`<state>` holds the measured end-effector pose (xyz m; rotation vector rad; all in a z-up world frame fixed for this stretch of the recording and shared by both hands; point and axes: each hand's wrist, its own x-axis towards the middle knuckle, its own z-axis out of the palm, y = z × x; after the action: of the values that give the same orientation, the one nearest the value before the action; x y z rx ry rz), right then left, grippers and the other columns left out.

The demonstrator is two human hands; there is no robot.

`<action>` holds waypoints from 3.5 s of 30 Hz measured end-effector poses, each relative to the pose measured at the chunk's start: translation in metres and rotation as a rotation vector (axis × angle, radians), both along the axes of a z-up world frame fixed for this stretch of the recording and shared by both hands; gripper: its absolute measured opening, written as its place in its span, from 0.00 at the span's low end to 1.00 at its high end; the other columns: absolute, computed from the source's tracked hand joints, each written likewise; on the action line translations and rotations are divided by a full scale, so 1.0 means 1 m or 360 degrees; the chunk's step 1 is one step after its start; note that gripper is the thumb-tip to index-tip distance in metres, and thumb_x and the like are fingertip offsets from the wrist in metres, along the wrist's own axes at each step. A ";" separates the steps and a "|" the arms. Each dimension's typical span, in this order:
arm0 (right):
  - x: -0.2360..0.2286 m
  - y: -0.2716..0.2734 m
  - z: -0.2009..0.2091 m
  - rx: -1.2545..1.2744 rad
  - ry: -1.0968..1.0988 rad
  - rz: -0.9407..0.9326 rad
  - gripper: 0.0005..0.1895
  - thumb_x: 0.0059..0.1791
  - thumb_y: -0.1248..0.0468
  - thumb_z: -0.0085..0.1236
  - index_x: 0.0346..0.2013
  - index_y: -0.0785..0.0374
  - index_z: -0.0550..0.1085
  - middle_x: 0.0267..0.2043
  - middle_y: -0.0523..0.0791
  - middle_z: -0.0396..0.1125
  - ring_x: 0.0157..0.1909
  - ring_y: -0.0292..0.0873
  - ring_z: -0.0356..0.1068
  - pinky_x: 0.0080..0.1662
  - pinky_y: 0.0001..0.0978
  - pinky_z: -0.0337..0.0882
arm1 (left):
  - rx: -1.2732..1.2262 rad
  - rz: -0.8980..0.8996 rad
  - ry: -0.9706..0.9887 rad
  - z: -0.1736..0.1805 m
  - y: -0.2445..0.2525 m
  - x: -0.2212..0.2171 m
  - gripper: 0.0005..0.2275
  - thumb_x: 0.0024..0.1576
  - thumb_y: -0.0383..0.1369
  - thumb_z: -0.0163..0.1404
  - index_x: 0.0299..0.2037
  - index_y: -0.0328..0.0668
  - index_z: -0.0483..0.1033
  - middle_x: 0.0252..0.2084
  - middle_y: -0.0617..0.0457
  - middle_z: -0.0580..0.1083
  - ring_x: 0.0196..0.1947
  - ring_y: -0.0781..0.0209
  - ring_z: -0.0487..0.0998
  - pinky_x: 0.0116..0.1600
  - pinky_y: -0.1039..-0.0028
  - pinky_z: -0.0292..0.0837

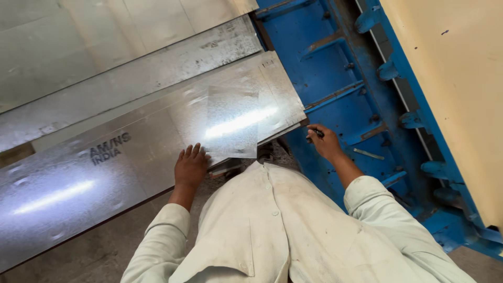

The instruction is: The person uses a black marker to write numbers and letters on the surface of large, flat metal sheets. They hold the sheets steady with one hand while writing with the other, moving along the length of the sheet to mark different sections.

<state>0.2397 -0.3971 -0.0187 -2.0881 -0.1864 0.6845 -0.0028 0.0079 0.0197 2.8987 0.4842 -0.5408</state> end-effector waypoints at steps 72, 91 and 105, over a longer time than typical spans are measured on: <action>-0.111 -0.133 -0.073 0.1316 0.0389 -0.1925 0.16 0.55 0.69 0.51 0.57 0.69 0.64 0.43 0.53 0.70 0.40 0.52 0.76 0.47 0.53 0.81 | -0.0239 -0.0308 -0.0193 -0.026 0.017 -0.073 0.15 0.58 0.44 0.50 0.49 0.50 0.81 0.52 0.57 0.80 0.58 0.57 0.78 0.58 0.66 0.76; 0.061 -0.175 -0.082 0.1277 0.0274 -0.2408 0.12 0.51 0.72 0.59 0.48 0.61 0.74 0.40 0.56 0.71 0.41 0.56 0.74 0.43 0.54 0.77 | -0.0243 0.0089 0.0421 0.009 0.040 -0.119 0.16 0.56 0.44 0.50 0.52 0.55 0.81 0.51 0.50 0.80 0.52 0.47 0.79 0.57 0.59 0.75; 0.029 -0.086 -0.048 -0.0115 -0.0664 -0.1419 0.06 0.55 0.60 0.56 0.46 0.56 0.76 0.47 0.48 0.74 0.44 0.44 0.75 0.45 0.35 0.75 | -0.0371 0.0445 0.0436 0.003 0.031 -0.126 0.16 0.56 0.45 0.50 0.50 0.53 0.82 0.45 0.46 0.81 0.48 0.43 0.80 0.54 0.56 0.76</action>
<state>0.2691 -0.4829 -0.0664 -2.0755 0.5252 -0.2830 -0.1290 0.0386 0.0229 2.4920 0.7902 -0.8860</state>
